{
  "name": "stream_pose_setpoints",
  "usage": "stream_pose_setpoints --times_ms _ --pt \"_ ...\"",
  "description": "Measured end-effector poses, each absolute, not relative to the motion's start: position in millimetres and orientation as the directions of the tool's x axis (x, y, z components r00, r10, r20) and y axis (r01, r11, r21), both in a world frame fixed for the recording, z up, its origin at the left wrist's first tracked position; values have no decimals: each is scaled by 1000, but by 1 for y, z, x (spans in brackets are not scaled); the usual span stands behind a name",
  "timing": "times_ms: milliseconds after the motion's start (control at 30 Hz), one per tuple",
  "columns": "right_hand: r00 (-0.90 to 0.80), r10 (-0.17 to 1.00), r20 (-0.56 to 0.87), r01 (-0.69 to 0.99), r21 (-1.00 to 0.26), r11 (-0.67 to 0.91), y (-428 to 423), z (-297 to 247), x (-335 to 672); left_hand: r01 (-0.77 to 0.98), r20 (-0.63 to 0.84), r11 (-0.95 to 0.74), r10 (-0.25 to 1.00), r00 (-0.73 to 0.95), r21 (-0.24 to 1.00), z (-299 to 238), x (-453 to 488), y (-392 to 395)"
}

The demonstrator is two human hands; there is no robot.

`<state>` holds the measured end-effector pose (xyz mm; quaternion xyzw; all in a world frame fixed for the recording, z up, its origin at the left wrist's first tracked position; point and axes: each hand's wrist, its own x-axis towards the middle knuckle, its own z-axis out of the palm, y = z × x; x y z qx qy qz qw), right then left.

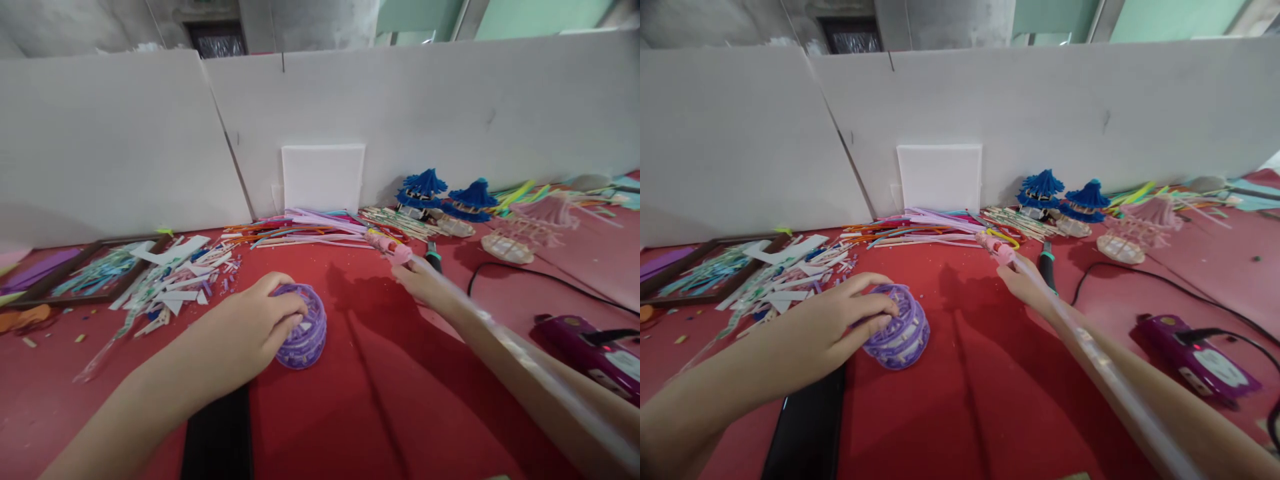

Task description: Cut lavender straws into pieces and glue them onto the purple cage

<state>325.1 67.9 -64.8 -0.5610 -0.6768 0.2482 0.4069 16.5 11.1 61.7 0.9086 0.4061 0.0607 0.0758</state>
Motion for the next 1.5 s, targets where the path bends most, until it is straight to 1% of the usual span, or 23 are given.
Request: stream_pose_setpoints --times_ms 67,167,233,333,400,467,533,600,833,1067,1167,1300,1500 --pt "-33 978 204 446 -873 197 62 -61 319 752 51 -643 764 643 148 62 16 9" --pt "-71 981 181 329 -924 194 48 -57 308 752 125 -650 760 638 111 60 16 7" --pt "-94 978 189 271 -940 207 36 -53 301 729 177 -668 743 646 146 59 17 7" --pt "-132 968 215 226 -944 240 19 -44 293 685 176 -675 736 654 274 55 17 7" --pt "-203 941 271 235 -919 315 10 -36 290 668 174 -666 739 651 332 53 16 7" --pt "-290 900 325 287 -867 406 4 -28 288 662 180 -658 745 643 359 50 14 8" --pt "-379 857 350 352 -802 483 1 -22 287 658 169 -653 746 645 375 48 12 9" --pt "-442 824 354 379 -759 530 -1 -20 286 654 158 -650 746 647 387 47 12 10" --pt "-542 697 471 319 -652 688 0 -23 284 651 151 -622 763 629 435 44 14 10" --pt "-522 718 461 363 -642 676 -2 -23 285 640 133 -617 760 637 459 44 11 11" --pt "-522 702 485 362 -620 697 -2 -24 284 644 101 -604 762 640 470 46 12 12" --pt "-525 701 483 367 -615 698 -3 -21 281 654 39 -571 767 640 497 49 12 12" --pt "-518 710 477 374 -621 689 -7 -13 277 651 21 -556 769 639 517 50 11 12"
